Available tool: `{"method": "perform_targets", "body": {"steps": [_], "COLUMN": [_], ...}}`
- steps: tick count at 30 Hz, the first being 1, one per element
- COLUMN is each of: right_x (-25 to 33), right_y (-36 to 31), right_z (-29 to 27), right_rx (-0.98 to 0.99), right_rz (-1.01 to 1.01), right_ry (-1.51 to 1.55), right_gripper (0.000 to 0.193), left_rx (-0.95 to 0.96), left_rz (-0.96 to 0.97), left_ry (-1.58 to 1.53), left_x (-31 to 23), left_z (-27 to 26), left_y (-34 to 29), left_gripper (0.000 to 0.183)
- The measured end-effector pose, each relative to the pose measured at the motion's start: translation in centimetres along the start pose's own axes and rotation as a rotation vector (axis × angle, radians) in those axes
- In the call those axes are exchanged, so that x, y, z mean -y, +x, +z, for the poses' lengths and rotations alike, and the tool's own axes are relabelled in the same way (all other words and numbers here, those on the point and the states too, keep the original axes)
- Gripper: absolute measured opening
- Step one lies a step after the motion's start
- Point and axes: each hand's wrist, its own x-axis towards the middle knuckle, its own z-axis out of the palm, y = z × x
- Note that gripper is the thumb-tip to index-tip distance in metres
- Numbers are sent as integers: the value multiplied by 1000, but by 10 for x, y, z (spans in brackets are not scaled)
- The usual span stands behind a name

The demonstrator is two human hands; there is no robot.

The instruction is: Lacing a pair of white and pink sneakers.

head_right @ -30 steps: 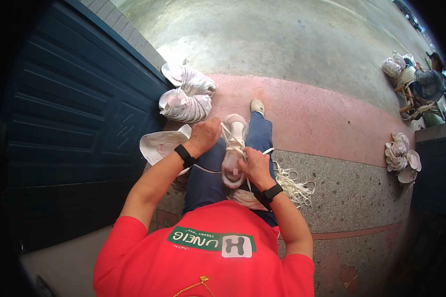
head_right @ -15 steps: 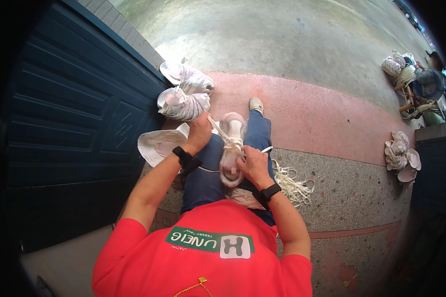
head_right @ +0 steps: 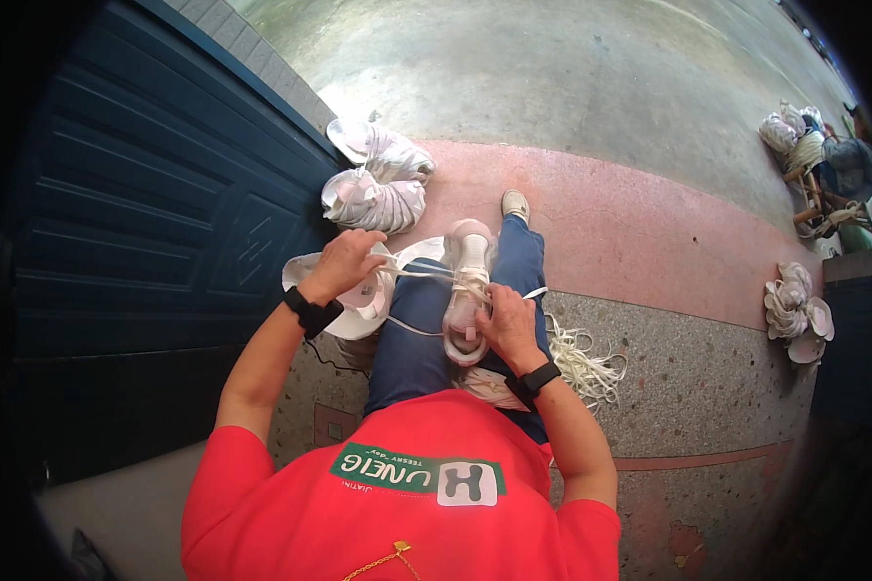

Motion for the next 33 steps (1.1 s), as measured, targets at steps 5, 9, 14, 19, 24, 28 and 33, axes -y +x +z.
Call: {"method": "perform_targets", "body": {"steps": [5,9,14,19,24,28,33], "right_x": [-5,-7,-5,-3,-10,-9,-5], "right_y": [0,1,2,6,4,4,13], "right_z": [5,4,1,-1,-2,0,-6], "right_rx": [17,39,52,72,58,70,3], "right_rz": [5,37,39,41,38,55,10], "right_ry": [36,55,66,68,73,80,125], "right_gripper": [40,40,40,40,40,40,36], "left_rx": [-28,18,428,588,640,602,214], "left_rz": [102,-48,-160,-111,-22,-616,-813], "left_ry": [-303,-403,-295,-167,-276,-796,-1115], "left_x": [-52,-80,-49,-53,-8,29,86], "left_z": [30,95,118,119,53,-57,-84], "left_y": [-14,2,37,47,40,14,-48], "left_gripper": [20,20,23,27,23,15,16]}}
